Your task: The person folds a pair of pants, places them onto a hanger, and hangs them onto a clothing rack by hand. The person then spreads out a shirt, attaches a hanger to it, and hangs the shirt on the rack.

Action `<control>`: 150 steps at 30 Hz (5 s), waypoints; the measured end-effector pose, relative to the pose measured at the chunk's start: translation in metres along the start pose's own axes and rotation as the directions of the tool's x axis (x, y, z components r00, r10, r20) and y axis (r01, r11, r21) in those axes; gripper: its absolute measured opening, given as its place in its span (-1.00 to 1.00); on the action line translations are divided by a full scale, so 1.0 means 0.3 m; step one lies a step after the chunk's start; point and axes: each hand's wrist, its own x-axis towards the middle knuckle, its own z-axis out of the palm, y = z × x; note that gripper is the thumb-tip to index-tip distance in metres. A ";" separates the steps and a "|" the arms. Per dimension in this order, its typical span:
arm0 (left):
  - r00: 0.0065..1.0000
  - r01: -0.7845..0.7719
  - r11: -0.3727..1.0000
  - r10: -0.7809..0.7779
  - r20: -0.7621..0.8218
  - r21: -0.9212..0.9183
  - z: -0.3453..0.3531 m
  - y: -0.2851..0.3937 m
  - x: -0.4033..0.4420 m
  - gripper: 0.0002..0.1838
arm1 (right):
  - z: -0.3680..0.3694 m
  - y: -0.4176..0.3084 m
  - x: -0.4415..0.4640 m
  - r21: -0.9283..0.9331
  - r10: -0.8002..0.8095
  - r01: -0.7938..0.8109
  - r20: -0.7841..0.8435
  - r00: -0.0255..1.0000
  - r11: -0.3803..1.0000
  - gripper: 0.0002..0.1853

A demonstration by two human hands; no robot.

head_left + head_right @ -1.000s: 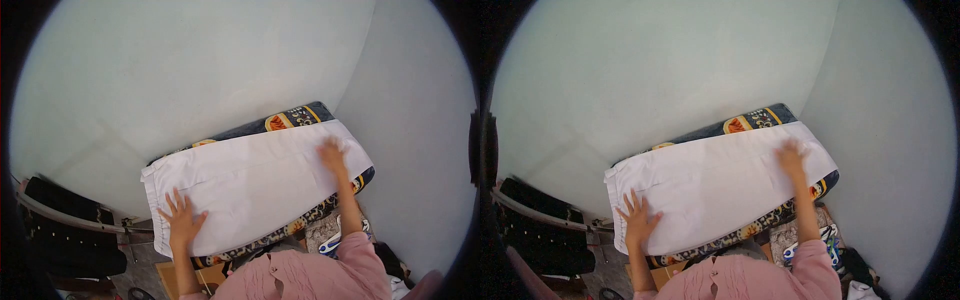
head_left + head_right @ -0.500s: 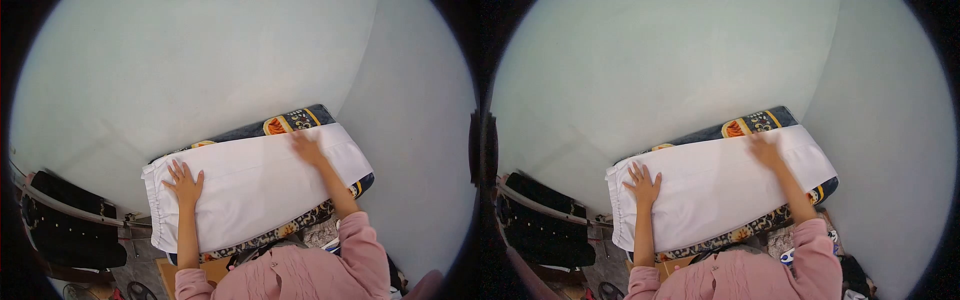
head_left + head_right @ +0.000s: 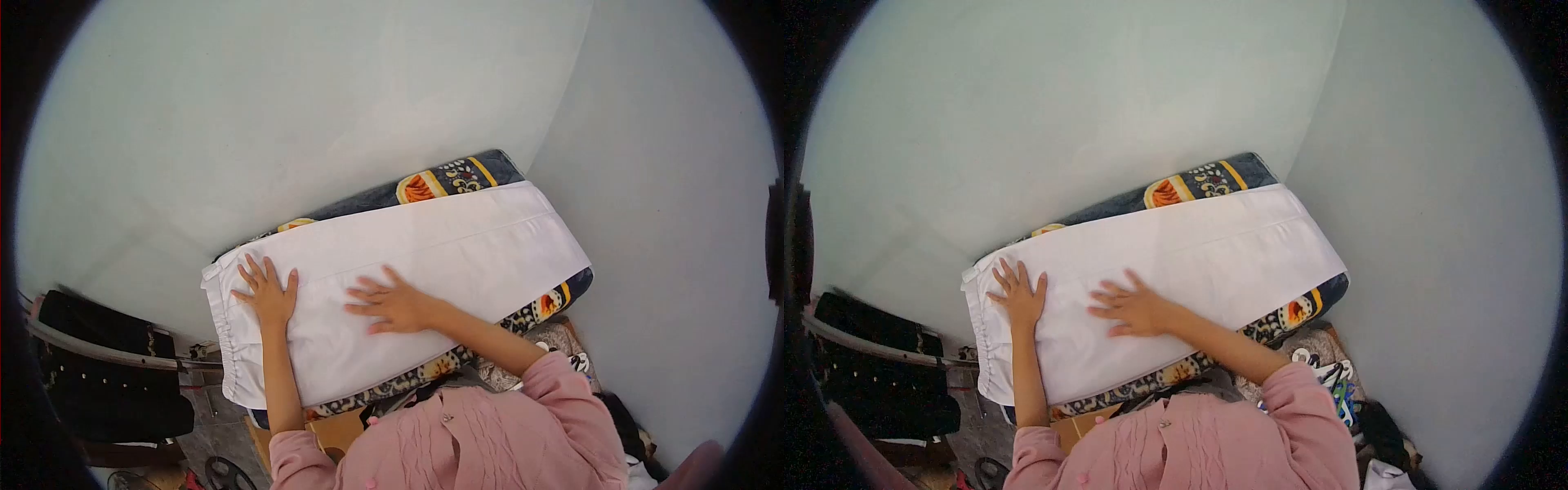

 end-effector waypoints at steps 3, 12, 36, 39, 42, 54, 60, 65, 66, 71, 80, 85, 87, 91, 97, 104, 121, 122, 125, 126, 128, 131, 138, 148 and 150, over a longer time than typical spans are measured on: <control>1.000 0.003 1.000 -0.004 0.015 0.014 -0.013 0.010 0.006 -0.19 | -0.056 0.215 -0.264 -0.271 0.308 -0.366 -0.235 0.922 0.890 -0.42; 0.930 -0.350 0.929 0.360 0.075 -0.116 -0.201 0.333 -0.151 -0.35 | -0.226 0.334 -0.557 -0.009 0.854 -0.935 -0.406 0.326 0.353 -0.39; 0.617 -0.680 0.587 0.782 0.091 -0.438 -0.165 0.573 -0.450 -0.49 | -0.232 0.026 -0.772 0.078 0.760 -0.759 -0.159 0.630 0.646 -0.06; 0.657 -0.690 0.607 0.754 0.010 -0.395 -0.172 0.558 -0.445 -0.57 | -0.236 0.048 -0.789 0.109 0.809 -0.808 -0.202 0.552 0.579 -0.10; 0.796 -0.596 0.745 0.597 -0.098 -0.300 -0.248 0.528 -0.418 -0.55 | -0.218 0.076 -0.756 0.058 0.808 -0.857 -0.369 0.459 0.513 -0.24; 0.994 -0.107 0.994 0.107 0.019 -0.028 -0.388 0.131 -0.411 -0.51 | -0.170 -0.083 -0.435 -0.062 0.547 -0.554 -0.105 0.831 0.830 -0.32; 0.941 -0.057 0.978 0.119 0.315 -0.200 -0.408 0.183 -0.447 -0.31 | -0.205 0.067 -0.543 0.117 0.702 -0.694 -0.190 0.686 0.710 -0.41; 0.879 -0.350 0.859 0.439 0.187 -0.373 -0.351 0.359 -0.430 -0.25 | -0.280 0.410 -0.642 -0.039 0.778 -0.903 -0.494 0.389 0.427 -0.60; 0.879 -0.353 0.857 0.441 0.179 -0.376 -0.342 0.395 -0.426 -0.25 | -0.296 0.469 -0.647 -0.015 0.788 -0.928 -0.523 0.325 0.373 -0.59; 0.769 -0.485 0.796 0.585 0.257 -0.362 -0.254 0.480 -0.426 -0.21 | -0.395 0.528 -0.615 0.003 0.892 -0.965 -0.383 0.242 0.263 -0.62; 0.841 -0.414 0.840 0.500 0.206 -0.351 -0.172 0.485 -0.461 -0.16 | -0.372 0.604 -0.538 -0.121 0.888 -0.987 -0.436 0.145 0.102 -0.65; 0.837 -0.450 0.839 0.515 0.184 -0.305 -0.152 0.482 -0.459 -0.19 | -0.252 0.374 -0.311 -0.171 0.848 -0.886 -0.260 0.462 0.431 -0.50; 0.846 -0.443 0.852 0.501 0.186 -0.278 -0.142 0.484 -0.462 -0.20 | -0.110 0.187 -0.214 -0.254 0.531 -0.629 -0.362 0.766 0.734 -0.40; 0.862 -0.420 0.858 0.479 0.166 -0.296 -0.118 0.469 -0.461 -0.22 | -0.098 0.110 -0.284 -0.156 0.237 -0.239 -0.029 0.971 0.958 -0.39; 0.852 -0.435 0.853 0.493 0.176 -0.287 -0.137 0.481 -0.463 -0.26 | -0.292 0.418 -0.670 -0.217 0.797 -0.927 -0.474 0.374 0.306 -0.39; 0.863 -0.431 0.862 0.480 0.156 -0.266 -0.123 0.485 -0.469 -0.28 | -0.069 0.124 -0.313 -0.192 0.435 -0.480 -0.234 0.869 0.856 -0.36; 0.905 -0.348 0.877 0.406 0.125 -0.330 -0.203 0.472 -0.469 -0.29 | -0.255 0.077 -0.660 0.114 0.674 -0.666 -0.049 0.737 0.737 -0.02; 0.905 -0.357 0.883 0.407 0.121 -0.304 -0.212 0.466 -0.468 -0.28 | -0.239 0.059 -0.652 0.111 0.665 -0.658 -0.044 0.745 0.745 -0.02; 0.918 -0.345 0.904 0.381 0.110 -0.252 -0.229 0.436 -0.458 -0.27 | -0.230 0.039 -0.643 0.072 0.730 -0.730 -0.163 0.664 0.680 -0.21; 0.925 -0.336 0.914 0.365 0.102 -0.226 -0.234 0.423 -0.453 -0.27 | -0.236 0.041 -0.647 0.034 0.759 -0.780 -0.261 0.597 0.625 -0.29; 0.936 -0.310 0.930 0.334 0.106 -0.196 -0.256 0.403 -0.438 -0.28 | -0.246 0.044 -0.645 0.009 0.757 -0.839 -0.435 0.487 0.544 -0.42; 0.949 -0.270 0.942 0.294 0.109 -0.198 -0.290 0.390 -0.415 -0.33 | -0.246 0.085 -0.666 0.148 0.772 -0.868 -0.544 0.328 0.473 -0.38; 0.873 -0.461 0.868 0.481 0.081 -0.182 -0.262 0.490 -0.410 -0.43 | -0.273 0.249 -0.665 0.338 0.638 -0.877 -0.768 -0.047 0.341 -0.61; 0.653 -0.640 0.549 0.757 -0.005 -0.537 -0.173 0.819 -0.441 -0.34 | -0.587 0.315 -0.495 0.350 0.192 -0.729 -0.936 -0.295 0.588 -0.73; 0.585 -0.613 0.346 0.803 -0.114 -0.711 -0.197 0.804 -0.446 -0.20 | -0.624 0.310 -0.390 0.238 0.087 -0.790 -0.969 -0.230 0.565 -0.76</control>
